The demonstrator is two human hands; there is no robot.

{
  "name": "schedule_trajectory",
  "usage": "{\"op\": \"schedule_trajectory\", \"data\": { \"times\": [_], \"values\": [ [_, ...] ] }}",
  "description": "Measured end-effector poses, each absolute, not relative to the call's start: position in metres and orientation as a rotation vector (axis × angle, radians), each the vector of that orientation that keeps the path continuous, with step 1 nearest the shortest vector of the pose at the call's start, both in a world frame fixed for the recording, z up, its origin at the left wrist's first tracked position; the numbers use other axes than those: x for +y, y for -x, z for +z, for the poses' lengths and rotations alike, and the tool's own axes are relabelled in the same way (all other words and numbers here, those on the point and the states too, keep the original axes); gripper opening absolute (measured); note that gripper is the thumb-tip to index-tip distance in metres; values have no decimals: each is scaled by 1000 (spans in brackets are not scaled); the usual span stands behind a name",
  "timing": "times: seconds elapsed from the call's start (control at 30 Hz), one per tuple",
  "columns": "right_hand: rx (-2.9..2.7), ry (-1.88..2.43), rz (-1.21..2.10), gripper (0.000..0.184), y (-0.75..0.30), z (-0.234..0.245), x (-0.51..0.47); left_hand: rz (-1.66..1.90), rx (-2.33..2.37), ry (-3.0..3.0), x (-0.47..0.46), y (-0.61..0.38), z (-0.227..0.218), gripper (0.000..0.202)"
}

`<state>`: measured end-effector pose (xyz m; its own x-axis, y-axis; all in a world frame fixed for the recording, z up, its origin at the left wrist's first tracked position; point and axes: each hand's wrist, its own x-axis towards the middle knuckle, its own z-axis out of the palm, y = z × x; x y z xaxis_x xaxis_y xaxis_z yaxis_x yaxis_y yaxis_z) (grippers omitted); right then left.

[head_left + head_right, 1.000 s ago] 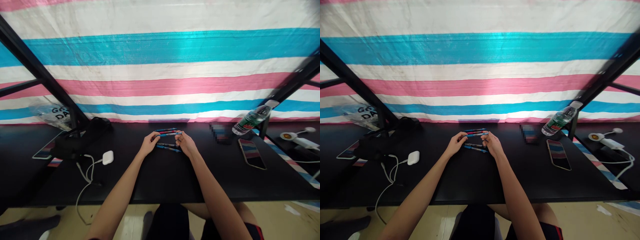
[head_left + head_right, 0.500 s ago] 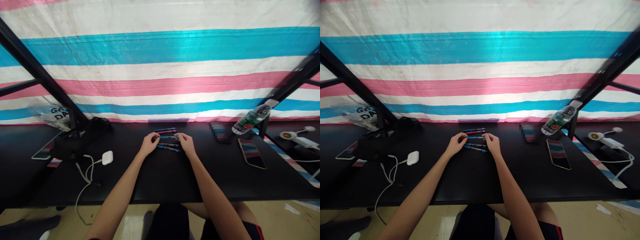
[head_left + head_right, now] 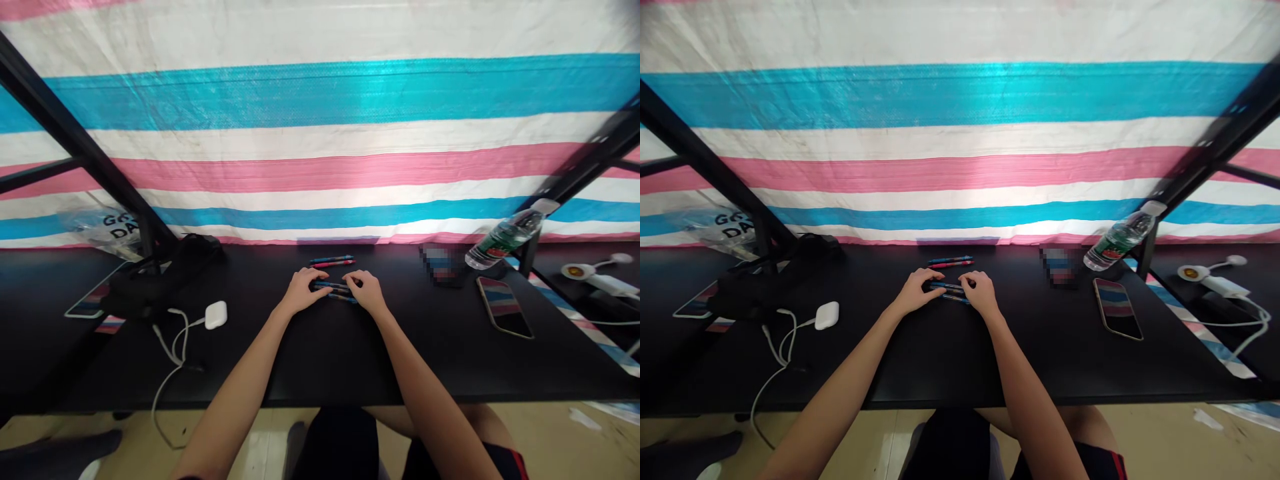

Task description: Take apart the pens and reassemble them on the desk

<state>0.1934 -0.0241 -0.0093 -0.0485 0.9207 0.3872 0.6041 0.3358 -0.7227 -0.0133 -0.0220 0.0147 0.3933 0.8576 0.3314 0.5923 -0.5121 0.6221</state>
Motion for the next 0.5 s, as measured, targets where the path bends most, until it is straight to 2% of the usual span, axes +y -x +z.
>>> {"op": "schedule_trajectory", "data": {
  "times": [0.1, 0.27, 0.5],
  "values": [
    [-1756, 1358, 460, 25, -194, -10, -24, 765, 1227, -2323, -23, 14, 14, 37],
    [-1766, 1362, 445, 25, -194, -10, -24, 741, 1214, -2318, -23, 14, 12, 26],
    [-1764, 1371, 443, 25, -194, -10, -23, 789, 1197, -2309, -25, 12, 15, 26]
  ]
}}
